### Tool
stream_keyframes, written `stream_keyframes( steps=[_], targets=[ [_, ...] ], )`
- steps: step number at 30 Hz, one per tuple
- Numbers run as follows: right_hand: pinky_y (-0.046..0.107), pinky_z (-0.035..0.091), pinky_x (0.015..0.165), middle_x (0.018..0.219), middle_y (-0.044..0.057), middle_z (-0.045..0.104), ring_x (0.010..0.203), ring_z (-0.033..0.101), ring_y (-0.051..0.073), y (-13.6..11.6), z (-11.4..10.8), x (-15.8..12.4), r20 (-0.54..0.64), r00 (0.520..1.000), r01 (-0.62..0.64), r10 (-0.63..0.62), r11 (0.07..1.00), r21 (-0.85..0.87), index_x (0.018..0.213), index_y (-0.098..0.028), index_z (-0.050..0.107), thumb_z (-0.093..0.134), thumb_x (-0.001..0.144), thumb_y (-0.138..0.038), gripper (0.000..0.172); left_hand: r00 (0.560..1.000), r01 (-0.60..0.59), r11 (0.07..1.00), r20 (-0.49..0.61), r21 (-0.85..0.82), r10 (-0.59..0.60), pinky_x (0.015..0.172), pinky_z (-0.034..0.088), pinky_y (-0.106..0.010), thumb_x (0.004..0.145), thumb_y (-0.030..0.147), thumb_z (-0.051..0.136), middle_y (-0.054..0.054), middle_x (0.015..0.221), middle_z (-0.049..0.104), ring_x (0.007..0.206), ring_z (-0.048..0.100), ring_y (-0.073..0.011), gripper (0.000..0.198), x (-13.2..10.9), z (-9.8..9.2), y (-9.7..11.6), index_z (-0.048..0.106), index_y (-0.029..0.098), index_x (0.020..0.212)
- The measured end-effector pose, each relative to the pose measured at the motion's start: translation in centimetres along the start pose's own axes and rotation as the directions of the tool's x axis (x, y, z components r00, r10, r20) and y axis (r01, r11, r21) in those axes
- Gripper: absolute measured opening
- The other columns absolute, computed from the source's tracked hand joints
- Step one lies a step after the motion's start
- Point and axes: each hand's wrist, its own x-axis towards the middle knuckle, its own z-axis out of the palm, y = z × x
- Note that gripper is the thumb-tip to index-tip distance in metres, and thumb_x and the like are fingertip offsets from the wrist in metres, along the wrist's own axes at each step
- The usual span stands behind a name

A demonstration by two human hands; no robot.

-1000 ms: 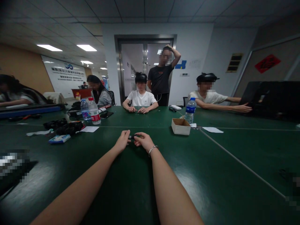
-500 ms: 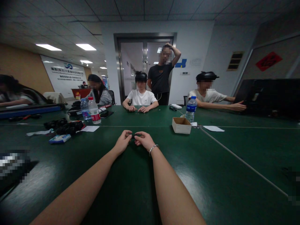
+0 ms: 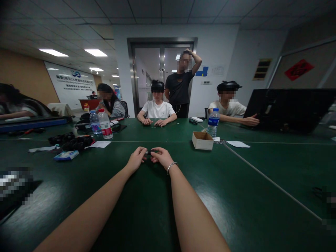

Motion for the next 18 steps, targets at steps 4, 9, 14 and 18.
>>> stream_keyframes(
  steps=[4,9,14,18],
  targets=[
    [0.016,0.05,0.047,0.059,0.004,0.064,0.048,0.059,0.01,0.21,-0.11,0.1,0.005,1.0,0.008,-0.008,1.0,-0.004,0.098,-0.008,0.058,0.064,0.078,-0.008,0.021,0.999,-0.029,0.998,0.025,0.054,0.027,0.055,0.041,-0.023,0.084,0.043,0.042,-0.001,0.07,0.056,0.063,0.054,-0.013,0.028,-0.2,-0.06,0.03,0.054,0.018,0.09],
    [0.016,0.051,0.046,0.058,0.004,0.064,0.047,0.059,0.01,0.24,-0.18,0.09,0.004,1.0,0.011,-0.011,1.0,-0.001,0.099,-0.008,0.057,0.062,0.079,-0.007,0.02,0.998,-0.066,0.997,0.009,0.04,0.066,0.059,0.042,-0.021,0.082,0.034,0.048,-0.003,0.083,0.057,0.073,0.055,-0.0135,0.024,-0.06,-0.01,-0.4,0.052,0.02,0.101],
    [0.015,0.05,0.046,0.057,0.003,0.063,0.047,0.059,0.009,0.16,-0.06,0.01,-0.002,1.0,0.016,-0.016,1.0,-0.007,0.098,-0.009,0.056,0.06,0.079,-0.005,0.019,0.998,-0.07,0.997,-0.001,0.035,0.07,0.056,0.042,-0.02,0.081,0.032,0.05,-0.004,0.09,0.056,0.074,0.056,-0.0129,0.027,0.15,0.12,-0.54,0.05,0.02,0.105],
    [0.015,0.05,0.045,0.056,0.003,0.063,0.045,0.058,0.009,0.11,0.11,0.02,-0.011,1.0,0.0,0.0,1.0,-0.016,0.098,-0.009,0.055,0.058,0.08,-0.004,0.019,1.0,-0.012,1.0,-0.007,0.027,0.012,0.051,0.041,-0.02,0.083,0.044,0.044,-0.004,0.084,0.056,0.066,0.055,-0.0124,0.03,0.5,0.17,-0.77,0.05,0.02,0.101]
  ],
)
